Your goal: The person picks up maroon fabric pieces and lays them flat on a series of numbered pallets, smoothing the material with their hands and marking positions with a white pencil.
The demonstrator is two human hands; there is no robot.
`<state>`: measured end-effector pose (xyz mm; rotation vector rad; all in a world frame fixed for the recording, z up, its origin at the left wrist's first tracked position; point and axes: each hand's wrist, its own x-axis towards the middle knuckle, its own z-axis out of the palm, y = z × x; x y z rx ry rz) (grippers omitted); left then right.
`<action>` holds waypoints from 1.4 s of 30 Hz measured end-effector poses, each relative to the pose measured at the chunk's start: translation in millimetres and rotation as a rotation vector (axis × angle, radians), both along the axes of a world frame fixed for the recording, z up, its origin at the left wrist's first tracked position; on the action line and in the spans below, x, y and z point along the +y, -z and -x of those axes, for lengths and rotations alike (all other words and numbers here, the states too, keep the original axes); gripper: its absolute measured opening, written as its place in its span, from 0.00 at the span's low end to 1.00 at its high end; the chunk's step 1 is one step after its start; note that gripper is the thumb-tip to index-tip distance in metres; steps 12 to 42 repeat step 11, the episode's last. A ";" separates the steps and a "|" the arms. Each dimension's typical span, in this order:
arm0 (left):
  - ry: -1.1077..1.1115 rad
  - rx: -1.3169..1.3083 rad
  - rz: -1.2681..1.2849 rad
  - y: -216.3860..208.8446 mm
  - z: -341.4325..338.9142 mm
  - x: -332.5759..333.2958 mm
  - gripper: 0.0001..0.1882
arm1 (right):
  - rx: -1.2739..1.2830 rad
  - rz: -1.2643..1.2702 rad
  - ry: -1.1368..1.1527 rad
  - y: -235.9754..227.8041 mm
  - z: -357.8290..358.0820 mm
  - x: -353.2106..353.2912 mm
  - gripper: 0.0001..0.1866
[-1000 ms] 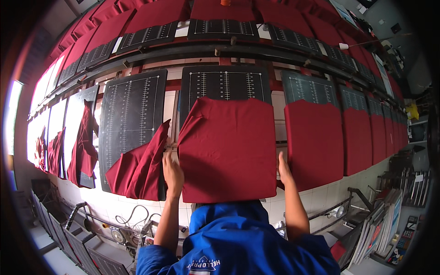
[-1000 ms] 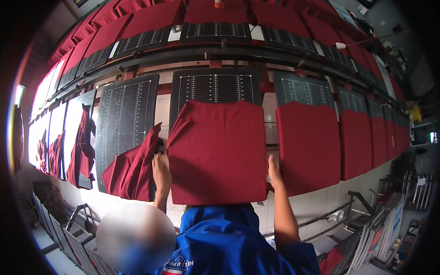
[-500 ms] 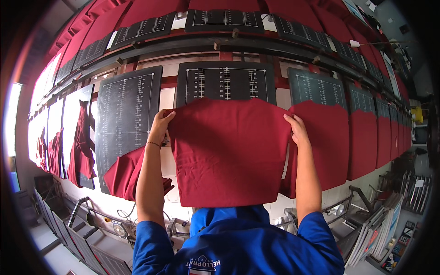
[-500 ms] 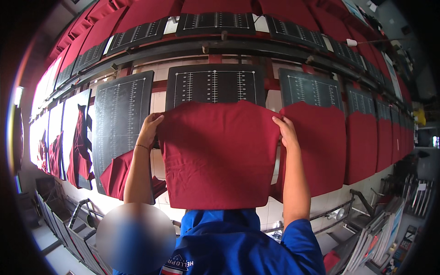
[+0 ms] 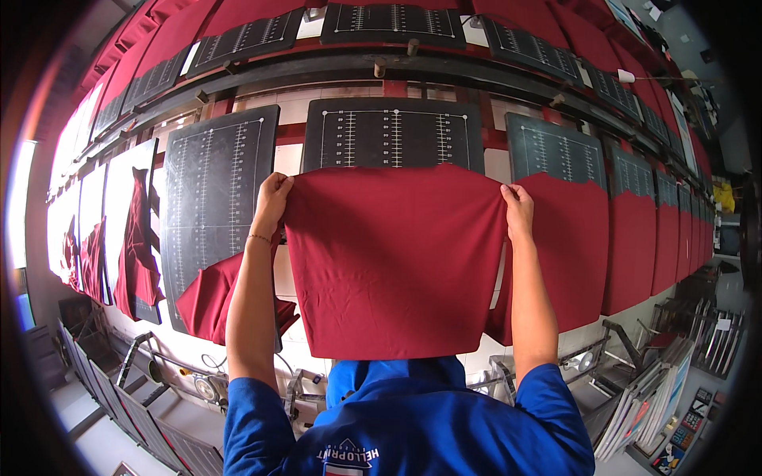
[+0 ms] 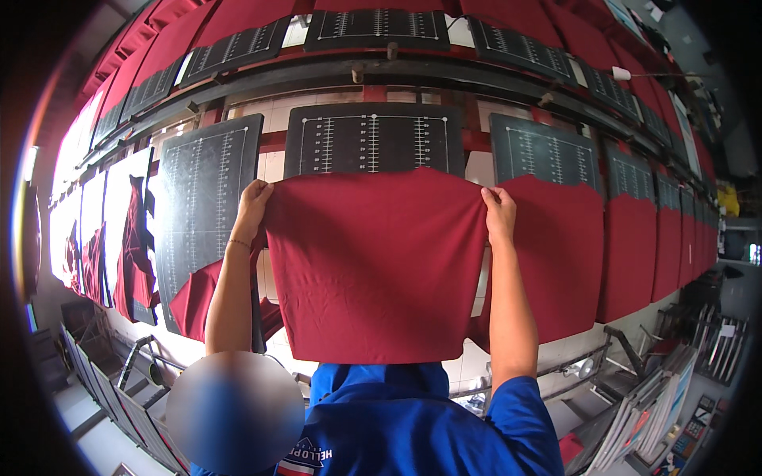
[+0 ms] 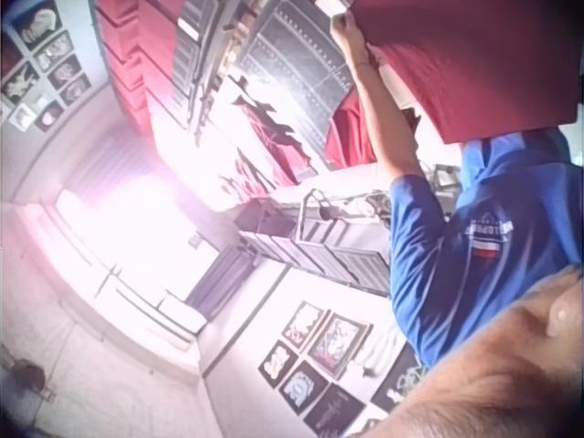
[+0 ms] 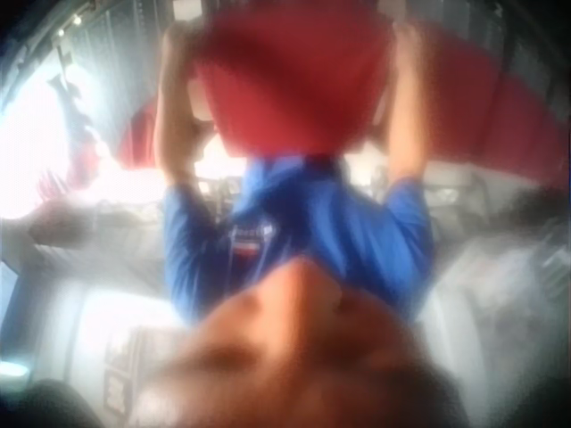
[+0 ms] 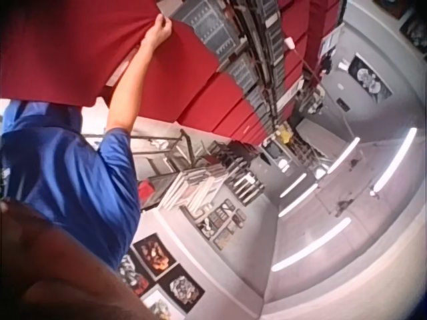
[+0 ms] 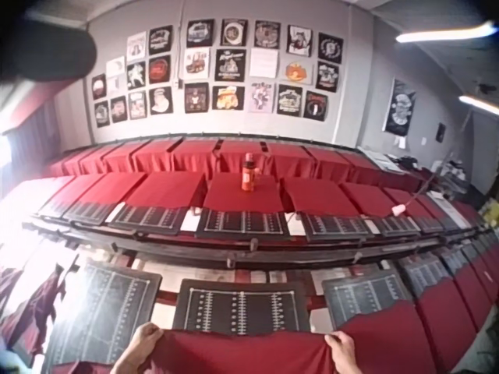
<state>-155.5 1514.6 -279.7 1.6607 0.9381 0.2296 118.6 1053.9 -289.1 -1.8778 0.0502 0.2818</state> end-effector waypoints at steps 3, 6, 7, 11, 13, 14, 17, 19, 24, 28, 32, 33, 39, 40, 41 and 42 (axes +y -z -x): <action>0.008 0.044 -0.073 7.8 1.1 6.8 0.11 | -0.047 0.057 0.001 2.9 0.2 6.4 0.17; 0.033 0.132 -0.269 16.1 -2.7 6.4 0.12 | -0.101 0.174 -0.002 11.8 -2.9 3.5 0.17; 0.044 0.170 -0.352 18.1 -6.0 4.2 0.12 | -0.119 0.225 -0.004 15.8 -4.5 0.1 0.16; 0.117 0.124 -1.070 11.2 -16.2 -60.4 0.28 | -0.301 0.431 0.027 14.1 12.2 15.5 0.15; 0.117 0.124 -1.070 11.2 -16.2 -60.4 0.28 | -0.301 0.431 0.027 14.1 12.2 15.5 0.15; 0.117 0.124 -1.070 11.2 -16.2 -60.4 0.28 | -0.301 0.431 0.027 14.1 12.2 15.5 0.15; 0.117 0.124 -1.070 11.2 -16.2 -60.4 0.28 | -0.301 0.431 0.027 14.1 12.2 15.5 0.15; 0.117 0.124 -1.070 11.2 -16.2 -60.4 0.28 | -0.301 0.431 0.027 14.1 12.2 15.5 0.15; 0.117 0.124 -1.070 11.2 -16.2 -60.4 0.28 | -0.301 0.431 0.027 14.1 12.2 15.5 0.15; 0.117 0.124 -1.070 11.2 -16.2 -60.4 0.28 | -0.301 0.431 0.027 14.1 12.2 15.5 0.15; 0.117 0.124 -1.070 11.2 -16.2 -60.4 0.28 | -0.301 0.431 0.027 14.1 12.2 15.5 0.15; 0.117 0.124 -1.070 11.2 -16.2 -60.4 0.28 | -0.301 0.431 0.027 14.1 12.2 15.5 0.15; 0.117 0.124 -1.070 11.2 -16.2 -60.4 0.28 | -0.301 0.431 0.027 14.1 12.2 15.5 0.15; 0.117 0.124 -1.070 11.2 -16.2 -60.4 0.28 | -0.301 0.431 0.027 14.1 12.2 15.5 0.15; 0.117 0.124 -1.070 11.2 -16.2 -60.4 0.28 | -0.301 0.431 0.027 14.1 12.2 15.5 0.15; 0.117 0.124 -1.070 11.2 -16.2 -60.4 0.28 | -0.301 0.431 0.027 14.1 12.2 15.5 0.15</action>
